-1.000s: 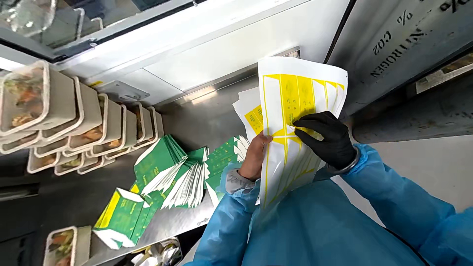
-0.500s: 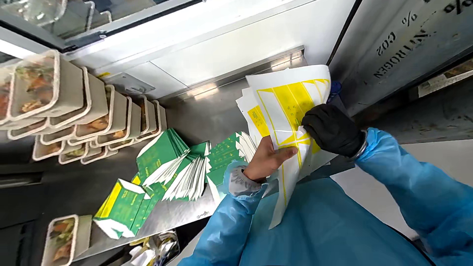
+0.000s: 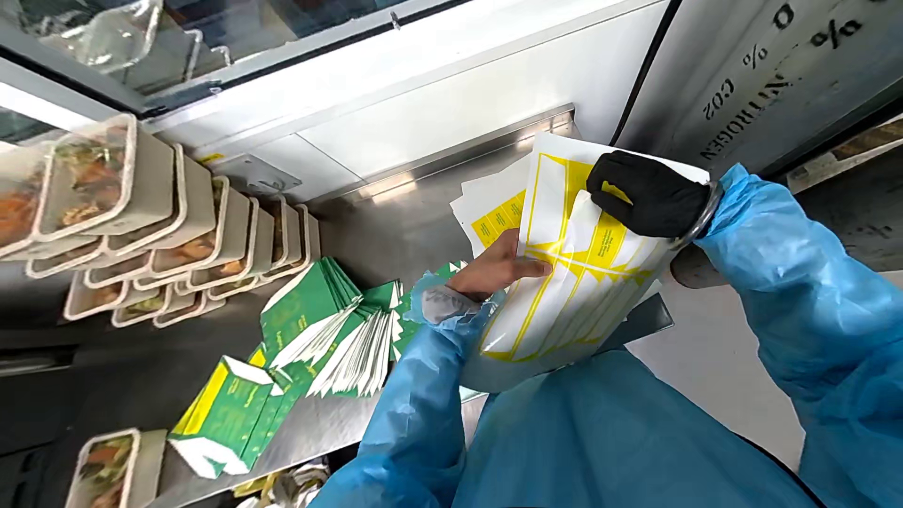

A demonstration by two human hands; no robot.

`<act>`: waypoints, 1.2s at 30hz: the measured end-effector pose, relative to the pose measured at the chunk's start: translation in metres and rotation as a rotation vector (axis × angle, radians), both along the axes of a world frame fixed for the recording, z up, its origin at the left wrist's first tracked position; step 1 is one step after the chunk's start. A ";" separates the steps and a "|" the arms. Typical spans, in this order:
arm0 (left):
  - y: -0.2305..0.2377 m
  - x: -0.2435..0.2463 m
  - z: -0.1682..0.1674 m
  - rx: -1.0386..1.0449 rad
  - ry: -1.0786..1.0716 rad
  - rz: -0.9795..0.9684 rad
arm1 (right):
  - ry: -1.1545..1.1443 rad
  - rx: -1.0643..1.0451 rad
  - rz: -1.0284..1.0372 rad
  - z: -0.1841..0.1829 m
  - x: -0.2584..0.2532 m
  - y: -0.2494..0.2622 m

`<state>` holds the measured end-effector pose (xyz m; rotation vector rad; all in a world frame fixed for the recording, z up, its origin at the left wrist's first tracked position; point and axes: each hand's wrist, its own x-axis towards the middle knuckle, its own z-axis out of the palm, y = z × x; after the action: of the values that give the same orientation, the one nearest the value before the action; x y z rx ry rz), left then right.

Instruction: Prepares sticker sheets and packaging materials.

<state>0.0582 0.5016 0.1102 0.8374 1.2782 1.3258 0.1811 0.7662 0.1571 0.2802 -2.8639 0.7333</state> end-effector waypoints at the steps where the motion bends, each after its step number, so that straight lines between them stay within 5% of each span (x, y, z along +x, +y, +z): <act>1: 0.003 -0.005 -0.001 0.000 -0.003 -0.044 | -0.016 -0.010 -0.028 0.001 -0.001 0.008; 8: 0.024 -0.036 -0.007 -0.152 0.084 -0.241 | -0.129 -0.210 -0.406 0.036 0.005 0.101; 13: 0.061 -0.086 -0.052 -0.386 0.275 -0.403 | -0.005 -0.368 -0.708 0.057 0.045 0.186; 16: 0.083 -0.110 -0.105 -0.404 0.604 -0.464 | 0.057 -0.599 -0.884 0.087 0.077 0.203; 19: 0.101 -0.121 -0.141 -0.552 0.923 -0.373 | 0.032 -0.709 -1.068 0.121 0.091 0.150; 22: 0.100 -0.110 -0.147 -0.709 1.089 -0.107 | 0.070 -0.742 -0.883 0.086 0.126 0.135; 24: 0.084 -0.092 -0.136 -0.570 1.130 0.161 | 0.042 -0.780 -0.880 0.062 0.135 0.111; 27: 0.054 -0.033 -0.104 -0.160 0.972 0.580 | 0.087 -0.855 -0.863 0.024 0.133 0.056; 30: 0.023 0.062 -0.054 0.096 0.604 0.612 | 0.170 -0.740 -0.910 -0.011 0.115 -0.020; 33: -0.007 0.117 -0.038 0.150 0.337 0.561 | 0.234 -0.361 -0.860 -0.046 0.091 -0.109; 36: -0.048 0.123 -0.035 0.051 0.153 0.702 | 0.215 -0.088 -0.623 -0.056 0.063 -0.195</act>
<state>0.1815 0.4534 0.0754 0.5413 1.7570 1.8694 0.2436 0.5708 0.1010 -0.4944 -2.4819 0.6442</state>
